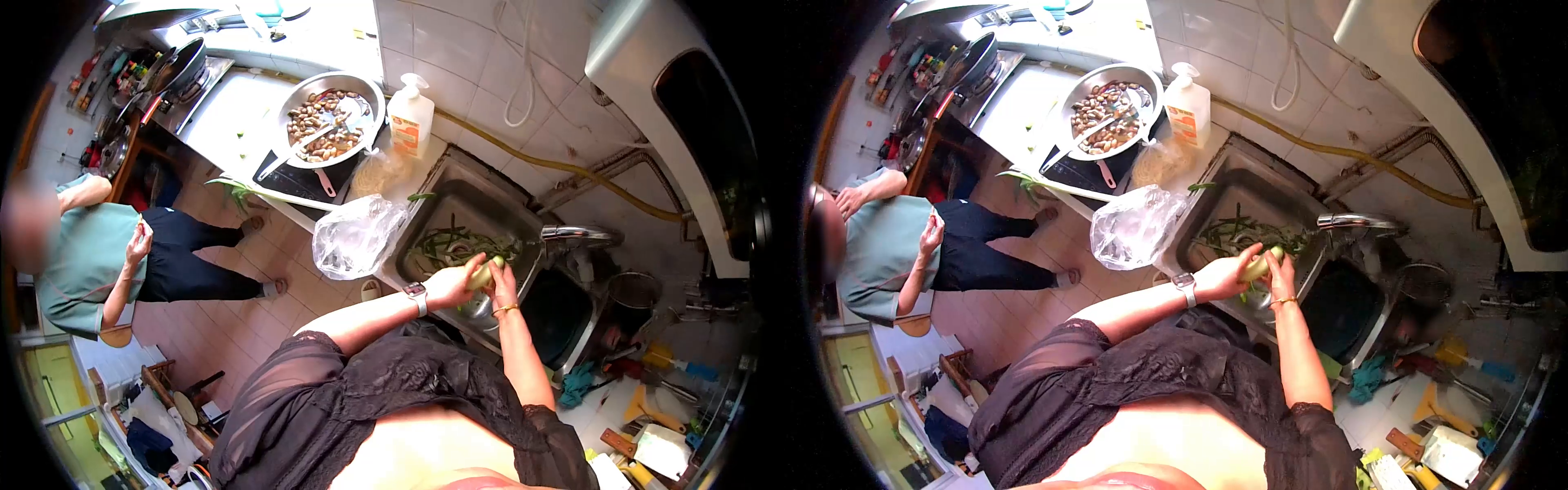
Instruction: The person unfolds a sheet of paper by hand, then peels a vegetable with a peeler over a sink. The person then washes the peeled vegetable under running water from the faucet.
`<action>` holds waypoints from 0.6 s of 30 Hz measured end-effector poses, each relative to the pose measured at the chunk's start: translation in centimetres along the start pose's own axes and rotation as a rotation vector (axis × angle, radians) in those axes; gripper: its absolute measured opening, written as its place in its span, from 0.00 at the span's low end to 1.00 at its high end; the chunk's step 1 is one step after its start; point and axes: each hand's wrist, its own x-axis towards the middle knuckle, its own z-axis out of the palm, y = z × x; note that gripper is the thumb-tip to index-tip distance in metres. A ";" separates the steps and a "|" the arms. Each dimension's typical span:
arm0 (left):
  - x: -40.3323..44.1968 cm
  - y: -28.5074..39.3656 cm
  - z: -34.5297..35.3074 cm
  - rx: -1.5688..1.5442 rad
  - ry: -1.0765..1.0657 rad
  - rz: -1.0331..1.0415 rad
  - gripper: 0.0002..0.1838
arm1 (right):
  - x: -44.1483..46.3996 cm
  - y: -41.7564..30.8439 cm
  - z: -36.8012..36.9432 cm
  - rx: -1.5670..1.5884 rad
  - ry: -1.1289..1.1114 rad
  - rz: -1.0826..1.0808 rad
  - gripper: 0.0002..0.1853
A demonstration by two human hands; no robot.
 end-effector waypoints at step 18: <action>-4.0 4.5 -3.8 -0.031 0.212 0.168 0.27 | -7.6 -9.2 4.4 -0.548 -0.123 -0.610 0.16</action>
